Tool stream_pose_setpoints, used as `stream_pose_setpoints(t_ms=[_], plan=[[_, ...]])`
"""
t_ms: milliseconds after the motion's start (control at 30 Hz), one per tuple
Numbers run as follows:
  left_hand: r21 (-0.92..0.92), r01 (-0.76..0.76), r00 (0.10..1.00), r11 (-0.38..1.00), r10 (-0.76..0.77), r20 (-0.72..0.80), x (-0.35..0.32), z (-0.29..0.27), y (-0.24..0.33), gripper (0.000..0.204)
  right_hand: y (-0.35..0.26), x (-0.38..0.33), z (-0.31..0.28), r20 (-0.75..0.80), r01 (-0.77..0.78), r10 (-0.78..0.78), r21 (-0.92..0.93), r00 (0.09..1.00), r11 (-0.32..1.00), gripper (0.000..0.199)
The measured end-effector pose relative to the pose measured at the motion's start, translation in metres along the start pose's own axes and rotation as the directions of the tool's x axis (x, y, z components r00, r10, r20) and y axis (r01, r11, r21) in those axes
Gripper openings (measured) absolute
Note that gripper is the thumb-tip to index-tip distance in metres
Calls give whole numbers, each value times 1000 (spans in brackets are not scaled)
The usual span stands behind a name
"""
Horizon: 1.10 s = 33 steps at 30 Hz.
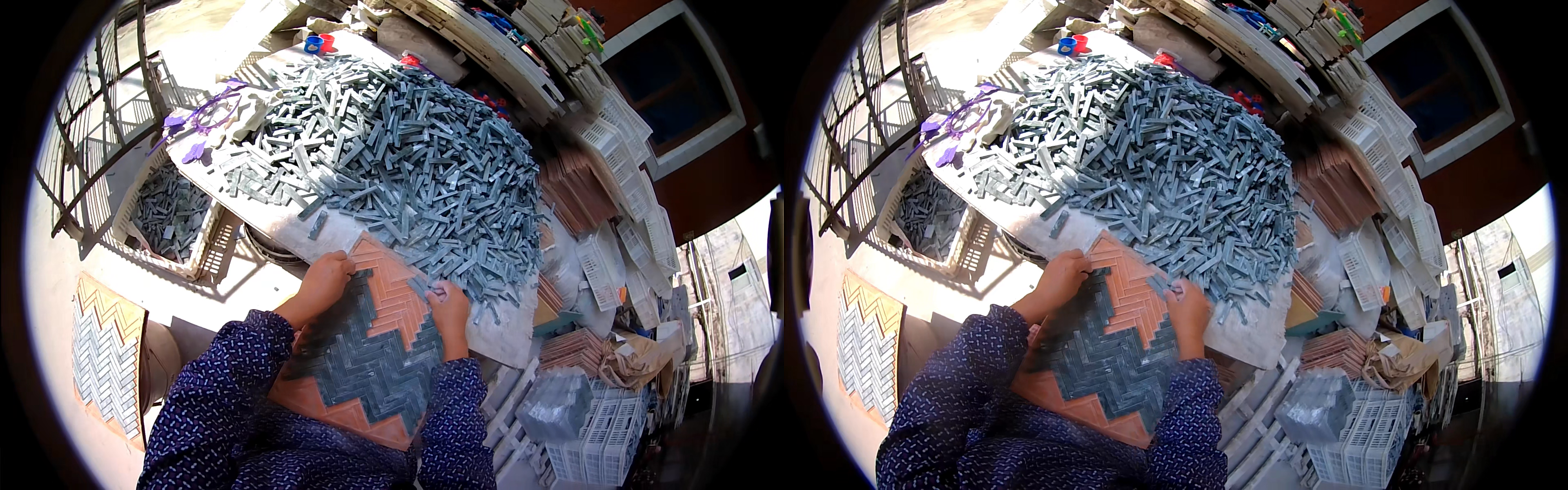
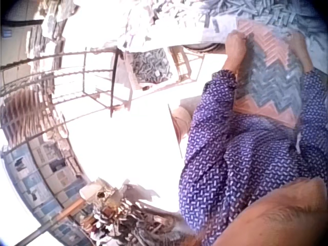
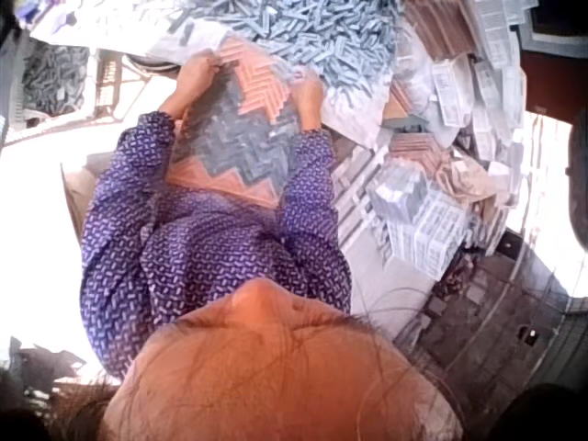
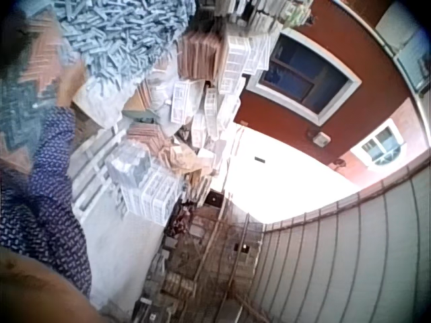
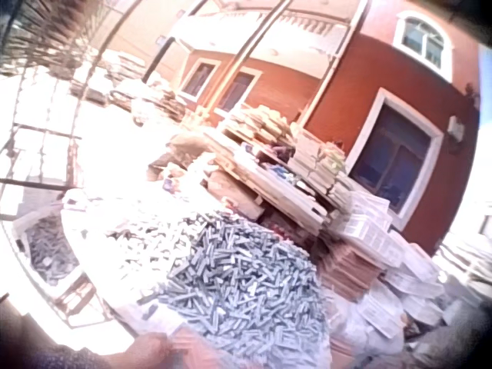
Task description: The person arranges small rectangular tiles on a wooden board in a herringbone pattern. The person picks tiles from a large pile and places them one by one onto the board, forming a continuous pattern.
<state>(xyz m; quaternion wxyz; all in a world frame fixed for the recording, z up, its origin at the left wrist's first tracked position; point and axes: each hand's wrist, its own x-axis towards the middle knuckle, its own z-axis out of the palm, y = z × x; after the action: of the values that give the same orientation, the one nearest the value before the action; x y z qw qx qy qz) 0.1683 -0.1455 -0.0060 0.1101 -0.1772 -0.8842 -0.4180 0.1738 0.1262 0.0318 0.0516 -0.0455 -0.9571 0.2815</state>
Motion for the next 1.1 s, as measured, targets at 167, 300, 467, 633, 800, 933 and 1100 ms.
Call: stream_pose_setpoints(t_ms=[167, 300, 467, 633, 800, 933, 1100], plan=[[-1, 9, 1000, 1000, -9, -17, -1, 4, 2, 3, -1, -2, 6, -29, 244, -254, -189, 967, 951, 34], [4, 9, 999, 1000, -8, -38, -2, 5, 2, 4, -9, 4, 11, 16, 285, -290, -245, 957, 927, 36], [-37, -11, 999, 999, 9, -45, -3, 6, -4, 5, -29, 5, 23, 68, 197, -189, -146, 980, 969, 37], [-33, -11, 998, 999, 9, -65, -3, 8, -6, 4, -55, -4, 53, 12, 142, -142, -65, 990, 988, 41], [-58, -16, 996, 998, 11, -83, -5, 6, 0, 5, -64, -16, 54, 136, 130, -131, 13, 982, 991, 35], [-42, -7, 997, 999, 3, -79, -5, 9, -3, 6, -57, -14, 59, 244, -61, 15, 182, 970, 981, 31], [-31, -3, 997, 1000, 1, -76, -5, 7, 0, 7, -49, -14, 70, 147, 67, -84, 120, 986, 991, 26]])
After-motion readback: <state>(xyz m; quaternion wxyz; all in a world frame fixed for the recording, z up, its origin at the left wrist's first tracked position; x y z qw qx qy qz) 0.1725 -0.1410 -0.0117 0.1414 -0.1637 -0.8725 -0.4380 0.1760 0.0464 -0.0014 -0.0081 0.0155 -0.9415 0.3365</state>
